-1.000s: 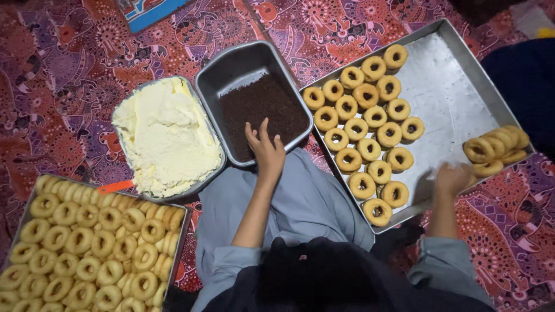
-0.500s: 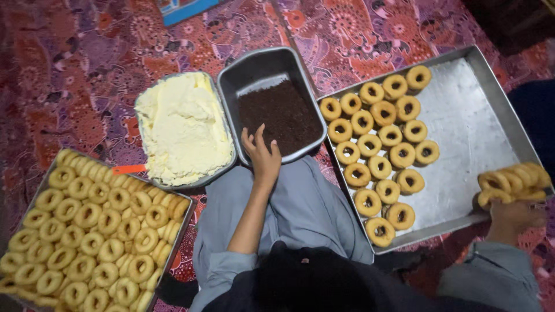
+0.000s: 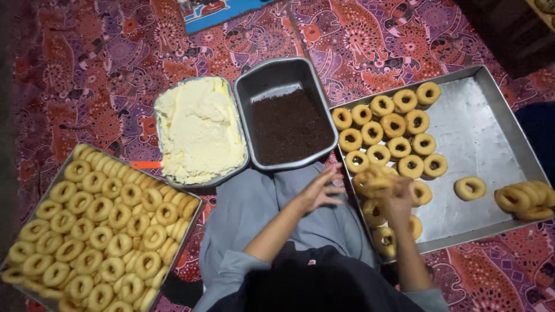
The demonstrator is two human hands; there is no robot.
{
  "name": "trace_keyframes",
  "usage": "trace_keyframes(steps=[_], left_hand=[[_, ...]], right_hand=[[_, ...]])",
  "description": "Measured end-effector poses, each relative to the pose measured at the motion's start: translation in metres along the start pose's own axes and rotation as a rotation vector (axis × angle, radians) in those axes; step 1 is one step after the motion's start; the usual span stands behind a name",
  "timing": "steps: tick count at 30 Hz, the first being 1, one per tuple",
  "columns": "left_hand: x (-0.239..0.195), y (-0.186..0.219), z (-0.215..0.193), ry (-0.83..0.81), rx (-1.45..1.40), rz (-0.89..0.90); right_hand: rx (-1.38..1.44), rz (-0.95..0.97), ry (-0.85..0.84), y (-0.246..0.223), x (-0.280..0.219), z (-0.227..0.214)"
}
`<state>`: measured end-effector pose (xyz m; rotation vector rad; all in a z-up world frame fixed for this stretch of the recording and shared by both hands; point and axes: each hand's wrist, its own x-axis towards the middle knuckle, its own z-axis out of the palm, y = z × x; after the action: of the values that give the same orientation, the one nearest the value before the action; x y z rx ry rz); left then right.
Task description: The person repeatedly picks up ring-shaped doughnuts, fills the center with a white cream using their fingers, dips the filled side into a dark granular topping, and places the finished doughnuts onto a metal tray.
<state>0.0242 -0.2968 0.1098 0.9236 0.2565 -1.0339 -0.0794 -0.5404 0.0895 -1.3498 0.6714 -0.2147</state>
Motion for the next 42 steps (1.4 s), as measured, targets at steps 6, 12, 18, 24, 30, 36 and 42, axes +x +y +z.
trace_keyframes(steps=[6,12,18,24,30,36,42], left_hand=[[-0.047,-0.009,-0.040,-0.061,-0.321,0.379],[-0.095,-0.024,-0.119,0.265,-0.818,0.645],[-0.126,-0.031,-0.210,0.610,-0.766,0.949],[-0.131,-0.033,-0.264,0.546,-0.842,1.082],[-0.136,-0.033,-0.284,0.474,-0.949,1.123],[-0.137,-0.031,-0.278,0.383,-0.892,1.058],[-0.139,-0.029,-0.269,0.340,-0.790,1.167]], right_hand=[[-0.576,-0.583,-0.552,-0.063,-0.058,0.158],[-0.799,-0.921,-0.616,-0.066,-0.113,0.277],[-0.564,-0.755,-1.082,-0.037,-0.151,0.331],[-0.546,-1.223,-0.947,-0.007,-0.093,0.421],[-0.770,-0.955,-1.080,0.004,-0.069,0.449],[-0.551,-1.066,-1.294,0.012,-0.082,0.429],[-0.766,-0.947,-1.007,-0.004,-0.061,0.442]])
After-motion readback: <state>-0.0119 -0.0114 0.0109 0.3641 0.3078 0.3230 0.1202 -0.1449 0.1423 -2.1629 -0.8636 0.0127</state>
